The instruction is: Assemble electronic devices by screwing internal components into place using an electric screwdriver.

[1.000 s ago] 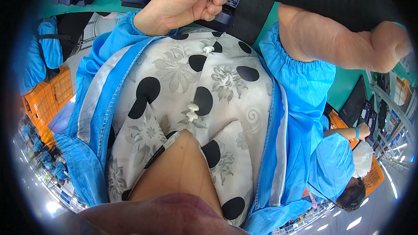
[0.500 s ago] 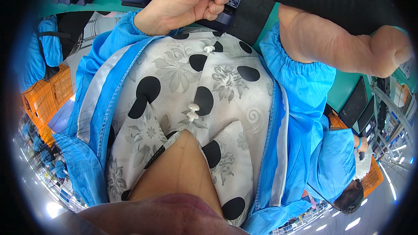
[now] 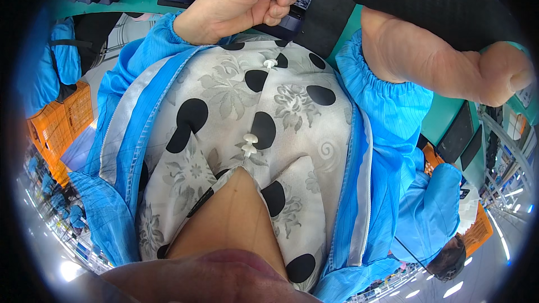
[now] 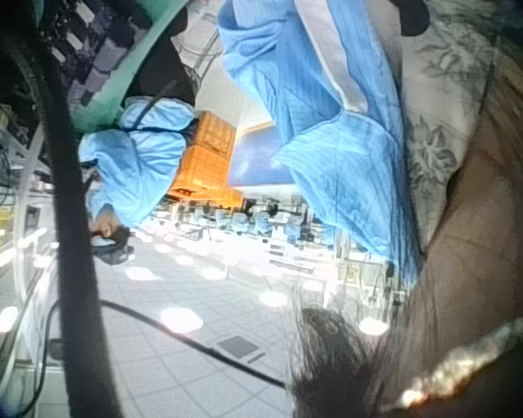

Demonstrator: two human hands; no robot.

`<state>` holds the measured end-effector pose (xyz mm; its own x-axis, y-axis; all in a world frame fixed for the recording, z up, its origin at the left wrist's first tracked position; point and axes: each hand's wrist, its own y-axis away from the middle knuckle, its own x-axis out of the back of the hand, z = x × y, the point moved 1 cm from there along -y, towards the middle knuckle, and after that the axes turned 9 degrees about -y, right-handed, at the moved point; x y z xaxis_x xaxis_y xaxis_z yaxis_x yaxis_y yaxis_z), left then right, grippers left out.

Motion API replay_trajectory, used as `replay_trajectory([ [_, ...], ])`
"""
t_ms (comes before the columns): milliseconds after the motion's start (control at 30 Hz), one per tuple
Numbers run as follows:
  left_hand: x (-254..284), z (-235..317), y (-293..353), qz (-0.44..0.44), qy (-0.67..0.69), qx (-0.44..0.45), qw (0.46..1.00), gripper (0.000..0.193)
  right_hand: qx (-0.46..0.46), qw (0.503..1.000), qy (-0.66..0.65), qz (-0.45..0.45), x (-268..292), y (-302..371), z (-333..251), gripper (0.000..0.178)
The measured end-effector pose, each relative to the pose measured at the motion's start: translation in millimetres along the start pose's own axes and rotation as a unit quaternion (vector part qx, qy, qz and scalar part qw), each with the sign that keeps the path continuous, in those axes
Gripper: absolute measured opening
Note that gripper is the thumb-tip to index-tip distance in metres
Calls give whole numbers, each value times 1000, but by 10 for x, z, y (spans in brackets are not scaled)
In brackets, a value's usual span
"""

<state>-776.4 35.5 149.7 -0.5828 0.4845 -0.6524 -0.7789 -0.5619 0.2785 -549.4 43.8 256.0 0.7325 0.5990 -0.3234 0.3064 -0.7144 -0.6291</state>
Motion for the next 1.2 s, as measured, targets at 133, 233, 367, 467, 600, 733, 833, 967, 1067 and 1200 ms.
replay_trajectory([
  [133, -22, 35, 2, 8, -4, 0, 1000, 27, -5, 1000, -4, -14, -11, -20, 5, 90],
  [233, -13, 57, 3, 22, -10, 4, 1000, 28, 3, 1000, 2, -15, 66, -36, 17, 90],
  [367, 6, 82, 1, 23, -1, 2, 1000, 29, 0, 1000, -1, -1, 58, -85, 46, 89],
  [467, 66, 111, -6, 14, 10, 0, 1000, 28, 2, 1000, -10, 9, 62, -125, 83, 89],
  [600, 169, 261, 99, 23, 32, -18, 999, 23, 2, 999, -21, 29, 41, -182, 152, 88],
  [733, 275, 359, 154, 66, 32, -62, 995, 21, -16, 997, -11, 69, -48, -112, 126, 87],
  [833, 253, 283, 131, 86, 35, -94, 991, 21, 0, 999, 31, 40, 69, 48, 274, 82],
  [967, 284, 305, 156, 107, 25, -96, 989, 23, 1, 992, 32, 120, -21, 198, 467, 72],
  [1067, 425, 250, 118, 63, 60, -116, 989, 23, 29, 975, 171, 138, -308, 198, 564, 55],
  [1200, 288, 340, 122, 68, 92, -131, 985, 21, -7, 981, 78, 176, -303, 272, 621, 51],
])
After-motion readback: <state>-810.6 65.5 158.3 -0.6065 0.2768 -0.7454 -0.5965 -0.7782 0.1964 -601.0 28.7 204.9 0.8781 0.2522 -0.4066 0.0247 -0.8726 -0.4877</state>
